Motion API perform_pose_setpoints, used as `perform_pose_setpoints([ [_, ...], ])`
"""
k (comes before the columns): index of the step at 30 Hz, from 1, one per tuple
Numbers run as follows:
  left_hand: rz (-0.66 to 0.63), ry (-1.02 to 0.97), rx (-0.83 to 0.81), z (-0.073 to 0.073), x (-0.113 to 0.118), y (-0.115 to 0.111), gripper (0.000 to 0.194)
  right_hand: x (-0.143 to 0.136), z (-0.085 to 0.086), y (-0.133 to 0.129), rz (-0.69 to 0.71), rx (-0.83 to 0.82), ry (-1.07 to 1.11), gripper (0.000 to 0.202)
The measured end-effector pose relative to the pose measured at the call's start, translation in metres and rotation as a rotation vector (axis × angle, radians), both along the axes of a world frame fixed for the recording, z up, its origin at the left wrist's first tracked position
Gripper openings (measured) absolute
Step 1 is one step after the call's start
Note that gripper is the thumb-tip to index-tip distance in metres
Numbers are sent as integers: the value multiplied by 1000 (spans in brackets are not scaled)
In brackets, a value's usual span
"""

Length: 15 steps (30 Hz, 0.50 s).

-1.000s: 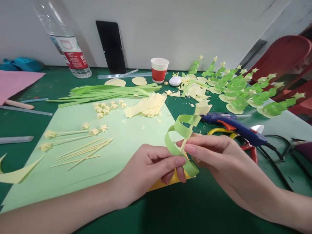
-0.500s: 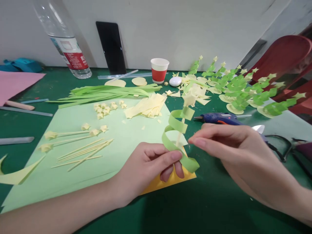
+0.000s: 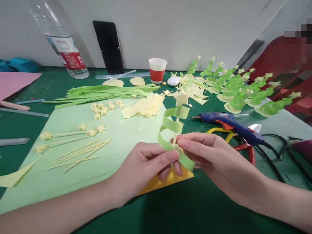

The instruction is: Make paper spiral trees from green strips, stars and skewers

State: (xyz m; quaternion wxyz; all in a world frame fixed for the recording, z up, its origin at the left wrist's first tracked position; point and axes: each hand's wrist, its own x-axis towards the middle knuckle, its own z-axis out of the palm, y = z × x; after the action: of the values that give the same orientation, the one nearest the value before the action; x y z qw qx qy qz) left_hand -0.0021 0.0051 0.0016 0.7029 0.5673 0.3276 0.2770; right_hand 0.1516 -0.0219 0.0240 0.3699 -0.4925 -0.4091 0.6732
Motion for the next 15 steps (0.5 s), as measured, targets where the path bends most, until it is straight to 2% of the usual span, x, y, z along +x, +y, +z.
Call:
perform_pose_setpoints([
  [3,-28,7,23,-1,0,0,33,-1,-3,-2,6,-76,125,25],
  [8,-46,1,27,-3,-1,0,31,-1,0,-2,32,-98,335,29],
  [15,-81,-40,49,-4,-2,0,28,-3,-1,1,3,-89,280,33],
])
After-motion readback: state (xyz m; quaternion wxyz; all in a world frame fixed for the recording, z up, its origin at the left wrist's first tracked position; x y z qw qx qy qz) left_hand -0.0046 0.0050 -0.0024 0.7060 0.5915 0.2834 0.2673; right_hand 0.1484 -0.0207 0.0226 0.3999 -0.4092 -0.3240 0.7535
